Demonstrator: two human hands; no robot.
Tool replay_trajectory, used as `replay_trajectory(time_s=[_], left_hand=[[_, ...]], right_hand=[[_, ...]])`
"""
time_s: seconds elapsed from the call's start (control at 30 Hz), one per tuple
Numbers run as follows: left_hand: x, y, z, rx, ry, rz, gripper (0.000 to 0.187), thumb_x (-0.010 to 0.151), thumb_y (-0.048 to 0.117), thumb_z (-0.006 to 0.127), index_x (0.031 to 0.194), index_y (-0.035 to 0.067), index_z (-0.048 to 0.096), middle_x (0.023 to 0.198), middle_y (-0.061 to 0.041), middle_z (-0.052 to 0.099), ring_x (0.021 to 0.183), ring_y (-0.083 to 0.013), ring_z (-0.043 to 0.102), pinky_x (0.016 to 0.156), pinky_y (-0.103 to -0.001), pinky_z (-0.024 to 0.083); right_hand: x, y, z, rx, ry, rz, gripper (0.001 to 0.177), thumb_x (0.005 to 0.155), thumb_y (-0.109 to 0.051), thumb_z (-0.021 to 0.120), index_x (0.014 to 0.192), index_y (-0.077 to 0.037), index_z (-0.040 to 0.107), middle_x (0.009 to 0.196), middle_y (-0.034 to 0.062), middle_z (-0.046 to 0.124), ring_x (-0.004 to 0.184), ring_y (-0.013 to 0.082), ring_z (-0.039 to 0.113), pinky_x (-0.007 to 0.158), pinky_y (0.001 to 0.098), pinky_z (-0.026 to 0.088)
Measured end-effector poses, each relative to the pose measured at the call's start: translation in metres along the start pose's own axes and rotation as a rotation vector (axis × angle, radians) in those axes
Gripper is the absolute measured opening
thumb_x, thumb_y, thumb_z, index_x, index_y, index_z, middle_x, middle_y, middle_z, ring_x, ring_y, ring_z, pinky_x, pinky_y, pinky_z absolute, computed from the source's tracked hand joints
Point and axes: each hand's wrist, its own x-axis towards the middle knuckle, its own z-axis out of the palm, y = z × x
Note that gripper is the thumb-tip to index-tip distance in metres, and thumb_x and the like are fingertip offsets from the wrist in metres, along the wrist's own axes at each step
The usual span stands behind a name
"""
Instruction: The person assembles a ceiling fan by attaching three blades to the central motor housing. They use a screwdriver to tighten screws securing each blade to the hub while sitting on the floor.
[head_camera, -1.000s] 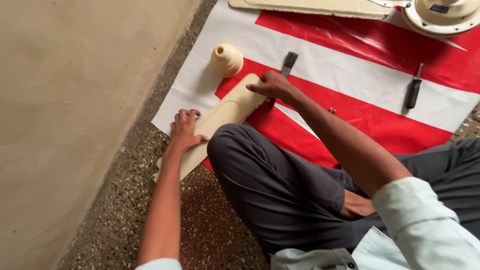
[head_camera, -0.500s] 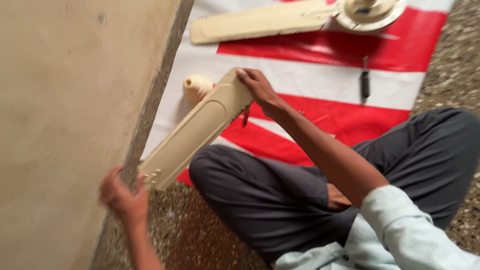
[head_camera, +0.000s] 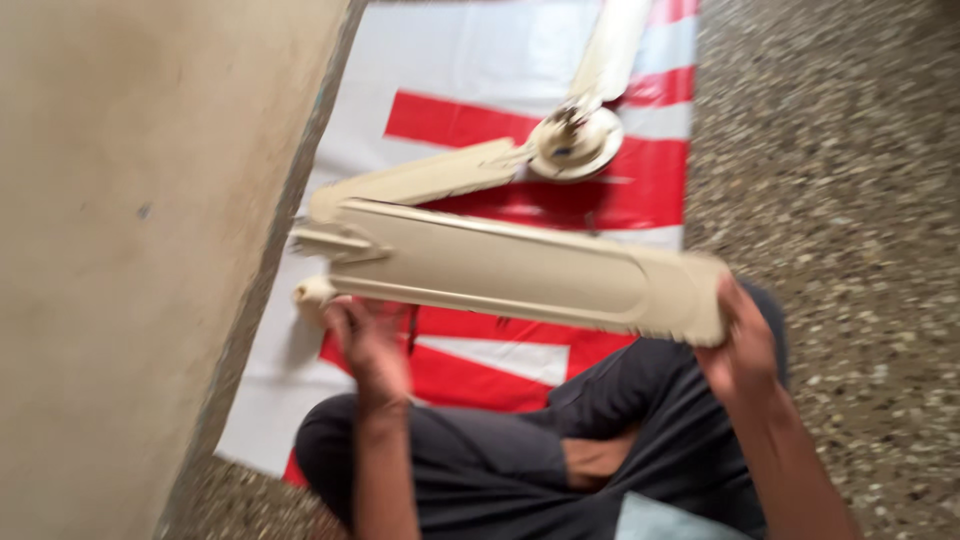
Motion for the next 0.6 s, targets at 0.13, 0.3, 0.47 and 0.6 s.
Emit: replay_trajectory(time_s=[0.13,0.3,0.47,0.6], left_hand=[[0.002,-0.098,0.095,-0.048,-0.114,-0.129,0.050,0.101,0.011,0.061,0.148,0.009,0.044,0.123,-0.009,0.066,0.104,-0.0197,0.067,0.089,-0.036,0.057],[-0.001,-0.198,0.174,-0.039,-0.067,-0.320,0.031,0.101,0.010,0.060,0.130,0.002,0.053,0.113,-0.010,0.070,0.094,-0.0180,0.071,0.084,-0.034,0.061],[-0.013,-0.281,0.208,0.029,-0.047,-0.381,0.023,0.099,0.010,0.058,0.121,0.003,0.056,0.104,-0.010,0.070,0.085,-0.0194,0.071,0.075,-0.037,0.061],[-0.001,-0.342,0.215,0.075,-0.071,-0.319,0.022,0.102,0.008,0.059,0.121,-0.003,0.055,0.106,-0.012,0.070,0.088,-0.0204,0.070,0.078,-0.036,0.061]], right_hand=[[-0.049,-0.028,-0.074,0.033,0.227,-0.009,0.048,0.109,-0.029,0.044,0.146,0.001,0.049,0.139,0.0130,0.061,0.127,0.0240,0.059,0.106,0.0395,0.047],[-0.081,-0.058,-0.165,0.025,0.328,-0.070,0.048,0.110,-0.026,0.047,0.148,0.004,0.049,0.140,0.0142,0.061,0.127,0.0248,0.059,0.103,0.0396,0.046],[-0.059,-0.106,-0.206,-0.310,0.471,-0.095,0.063,0.094,-0.036,0.056,0.147,-0.004,0.047,0.143,0.0149,0.057,0.131,0.0274,0.055,0.108,0.0457,0.042],[-0.036,-0.128,-0.190,-1.256,0.485,-0.395,0.085,0.076,-0.051,0.065,0.147,-0.011,0.042,0.145,0.0172,0.052,0.137,0.0320,0.049,0.114,0.0534,0.036]])
